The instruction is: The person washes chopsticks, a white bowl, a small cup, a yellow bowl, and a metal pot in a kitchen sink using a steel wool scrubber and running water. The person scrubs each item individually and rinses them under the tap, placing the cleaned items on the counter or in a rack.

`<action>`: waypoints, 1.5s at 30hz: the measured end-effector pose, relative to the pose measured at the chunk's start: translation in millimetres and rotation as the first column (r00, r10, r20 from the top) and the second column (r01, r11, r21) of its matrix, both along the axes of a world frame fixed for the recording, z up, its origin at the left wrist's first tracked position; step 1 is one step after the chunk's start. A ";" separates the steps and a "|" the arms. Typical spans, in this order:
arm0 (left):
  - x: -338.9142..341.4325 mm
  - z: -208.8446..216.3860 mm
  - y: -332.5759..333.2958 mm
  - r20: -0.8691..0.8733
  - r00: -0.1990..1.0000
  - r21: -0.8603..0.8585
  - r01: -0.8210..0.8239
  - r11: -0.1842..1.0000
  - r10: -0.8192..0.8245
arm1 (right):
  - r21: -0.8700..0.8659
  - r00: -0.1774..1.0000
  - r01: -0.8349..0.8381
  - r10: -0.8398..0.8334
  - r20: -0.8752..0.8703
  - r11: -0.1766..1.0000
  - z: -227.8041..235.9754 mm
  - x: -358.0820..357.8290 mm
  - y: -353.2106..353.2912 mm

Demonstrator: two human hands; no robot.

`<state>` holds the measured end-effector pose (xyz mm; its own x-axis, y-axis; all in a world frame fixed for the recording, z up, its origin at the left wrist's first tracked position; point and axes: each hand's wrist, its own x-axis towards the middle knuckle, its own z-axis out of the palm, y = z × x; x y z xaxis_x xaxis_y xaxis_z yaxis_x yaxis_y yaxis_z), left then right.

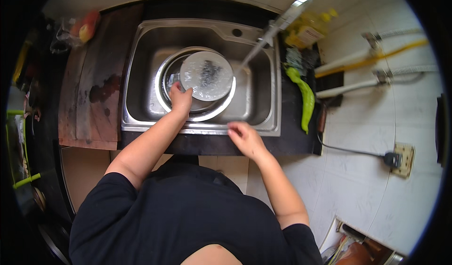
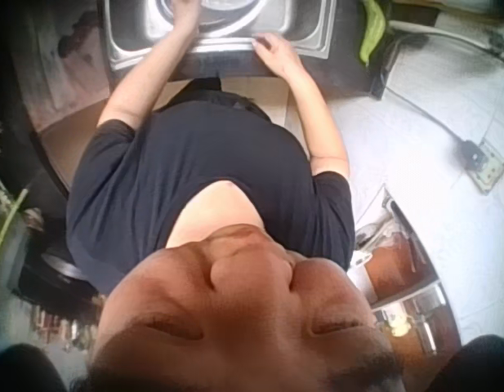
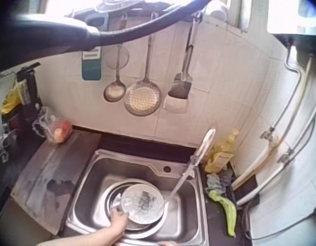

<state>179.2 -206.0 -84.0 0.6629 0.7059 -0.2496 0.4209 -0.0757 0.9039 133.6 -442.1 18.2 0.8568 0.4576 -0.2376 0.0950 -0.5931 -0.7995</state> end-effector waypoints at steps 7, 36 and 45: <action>15.5 -2.0 36.1 -0.060 0.899 -0.593 0.317 0.740 -0.434 | -0.313 0.985 0.079 -0.025 0.174 0.946 -111.2 141.8 129.3; 15.1 -6.6 31.6 -0.025 0.958 -0.801 0.153 0.579 -0.286 | -0.046 0.771 -0.636 0.636 -0.032 0.770 -132.4 161.1 118.7; 27.7 -1.7 21.0 -0.142 0.982 -0.670 -0.002 0.743 -0.125 | -0.183 0.824 -0.539 0.560 0.086 0.822 -112.2 136.1 116.8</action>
